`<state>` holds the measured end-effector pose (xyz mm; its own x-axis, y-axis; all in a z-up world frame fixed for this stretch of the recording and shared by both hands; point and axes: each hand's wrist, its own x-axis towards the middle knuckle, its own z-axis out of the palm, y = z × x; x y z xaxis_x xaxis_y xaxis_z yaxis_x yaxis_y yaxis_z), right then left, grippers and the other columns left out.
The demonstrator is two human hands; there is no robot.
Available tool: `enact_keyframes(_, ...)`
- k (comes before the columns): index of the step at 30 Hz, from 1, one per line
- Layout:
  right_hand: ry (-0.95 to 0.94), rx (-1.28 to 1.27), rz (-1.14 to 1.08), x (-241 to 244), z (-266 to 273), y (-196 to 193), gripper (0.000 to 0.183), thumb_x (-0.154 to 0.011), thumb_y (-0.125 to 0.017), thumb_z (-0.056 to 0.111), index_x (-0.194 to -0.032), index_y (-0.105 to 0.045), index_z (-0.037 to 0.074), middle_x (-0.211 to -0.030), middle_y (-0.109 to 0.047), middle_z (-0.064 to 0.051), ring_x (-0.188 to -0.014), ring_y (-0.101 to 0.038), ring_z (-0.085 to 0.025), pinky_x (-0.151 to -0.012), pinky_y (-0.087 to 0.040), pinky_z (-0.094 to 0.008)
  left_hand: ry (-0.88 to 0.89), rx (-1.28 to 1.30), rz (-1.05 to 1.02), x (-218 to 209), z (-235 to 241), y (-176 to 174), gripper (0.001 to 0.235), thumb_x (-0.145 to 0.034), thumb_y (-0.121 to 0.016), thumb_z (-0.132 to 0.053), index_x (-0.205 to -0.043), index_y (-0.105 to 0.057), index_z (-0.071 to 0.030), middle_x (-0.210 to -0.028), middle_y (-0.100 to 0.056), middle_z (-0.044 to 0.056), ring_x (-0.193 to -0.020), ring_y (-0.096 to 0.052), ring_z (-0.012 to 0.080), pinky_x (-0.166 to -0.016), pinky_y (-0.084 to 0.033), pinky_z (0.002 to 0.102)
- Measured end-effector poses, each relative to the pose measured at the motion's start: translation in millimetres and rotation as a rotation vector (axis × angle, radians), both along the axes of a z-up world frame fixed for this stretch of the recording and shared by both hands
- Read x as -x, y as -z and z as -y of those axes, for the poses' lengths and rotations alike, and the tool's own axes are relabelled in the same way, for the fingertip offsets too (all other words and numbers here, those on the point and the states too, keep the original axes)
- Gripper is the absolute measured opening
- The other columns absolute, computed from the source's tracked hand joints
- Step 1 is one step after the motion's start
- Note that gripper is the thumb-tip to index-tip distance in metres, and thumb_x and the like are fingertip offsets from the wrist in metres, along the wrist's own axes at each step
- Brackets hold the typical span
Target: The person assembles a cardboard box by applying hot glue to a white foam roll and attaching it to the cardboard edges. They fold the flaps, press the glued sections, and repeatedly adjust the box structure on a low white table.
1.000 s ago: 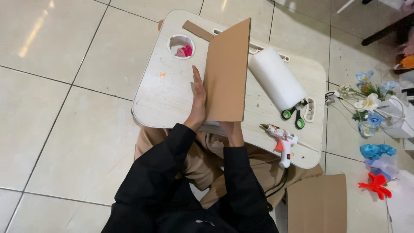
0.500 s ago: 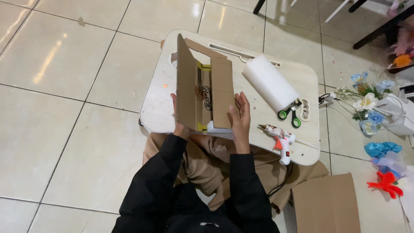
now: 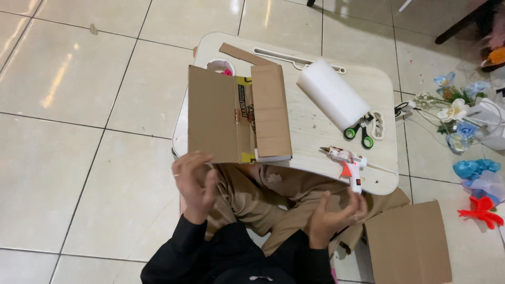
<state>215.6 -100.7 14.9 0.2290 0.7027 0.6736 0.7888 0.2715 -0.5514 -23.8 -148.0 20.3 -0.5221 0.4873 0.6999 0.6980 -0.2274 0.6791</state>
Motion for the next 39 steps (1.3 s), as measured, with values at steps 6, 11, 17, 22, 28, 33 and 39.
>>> enact_keyframes(6,0.215,0.492,0.152,-50.2,-50.5,13.8,0.073,-0.069,-0.071,0.046,-0.12,-0.036,0.006,-0.111,-0.043,-0.014,-0.103,-0.032,-0.034,-0.08,-0.023,-0.05,0.14,0.661,-0.543,-14.1,-33.5,4.9,0.047,-0.069,-0.06,-0.022,-0.111,-0.052,-0.004,-0.108,-0.055,0.013,-0.108,-0.047,0.0287,-0.093,-0.032,0.044)
enact_keyframes(11,0.211,0.61,0.34,-65.4,-75.5,17.2,0.058,-0.066,-0.069,0.053,-0.106,-0.054,0.014,-0.097,-0.051,-0.006,-0.094,-0.045,-0.029,-0.075,-0.03,-0.047,0.204,0.733,-0.635,-12.9,-48.4,11.4,0.043,-0.072,-0.063,-0.027,-0.111,-0.055,-0.011,-0.111,-0.048,0.008,-0.102,-0.044,0.0283,-0.081,-0.036,0.04)
enact_keyframes(17,0.114,0.694,0.162,-53.7,-81.0,16.5,0.057,-0.061,-0.074,0.04,-0.098,-0.048,0.005,-0.083,-0.057,-0.016,-0.084,-0.055,-0.037,-0.07,-0.041,-0.046,0.315,0.802,-0.694,-4.9,-54.7,18.9,0.062,-0.061,-0.065,-0.045,-0.111,-0.053,-0.011,-0.104,-0.044,0.005,-0.095,-0.041,0.0268,-0.078,-0.033,0.04)
enact_keyframes(22,0.073,0.652,-0.108,-36.3,-58.6,7.5,0.053,-0.064,-0.072,0.026,-0.102,-0.04,0.008,-0.066,-0.06,-0.01,-0.069,-0.061,-0.03,-0.064,-0.042,-0.037,0.41,0.831,-0.763,17.1,-53.3,-11.2,0.076,-0.05,-0.074,-0.041,-0.118,-0.046,-0.021,-0.133,-0.033,0.009,-0.131,-0.017,0.0314,-0.098,0.001,0.064)
enact_keyframes(28,0.079,0.712,-0.218,-36.8,-38.6,28.1,0.043,-0.064,-0.07,0.038,-0.097,-0.054,0.017,-0.078,-0.06,-0.013,-0.074,-0.059,-0.029,-0.063,-0.042,-0.036,0.168,0.772,-0.753,-20.2,-42.3,5.4,0.06,-0.08,-0.036,-0.055,-0.132,-0.032,-0.024,-0.139,-0.024,0.017,-0.13,-0.019,0.0345,-0.094,-0.019,0.063)
enact_keyframes(33,-0.036,0.612,-0.258,-23.2,-28.6,23.3,0.035,-0.064,-0.07,0.021,-0.092,-0.054,0.008,-0.061,-0.055,-0.01,-0.053,-0.048,-0.018,-0.051,-0.039,-0.027,0.147,1.017,-0.575,-63.7,-50.1,-10.3,0.075,-0.075,-0.023,-0.071,-0.117,-0.05,-0.015,-0.128,-0.037,0.019,-0.119,-0.03,0.0321,-0.083,-0.027,0.053)
enact_keyframes(39,-0.004,0.546,-0.14,-42.7,-40.0,43.4,0.038,-0.058,-0.074,0.027,-0.089,-0.058,0.012,-0.055,-0.054,-0.01,-0.047,-0.051,-0.021,-0.043,-0.036,-0.026,0.439,0.965,-0.599,-37.5,-61.6,5.0,0.074,-0.065,-0.047,-0.069,-0.12,-0.045,-0.02,-0.124,-0.033,0.016,-0.119,-0.025,0.0351,-0.092,-0.022,0.052)
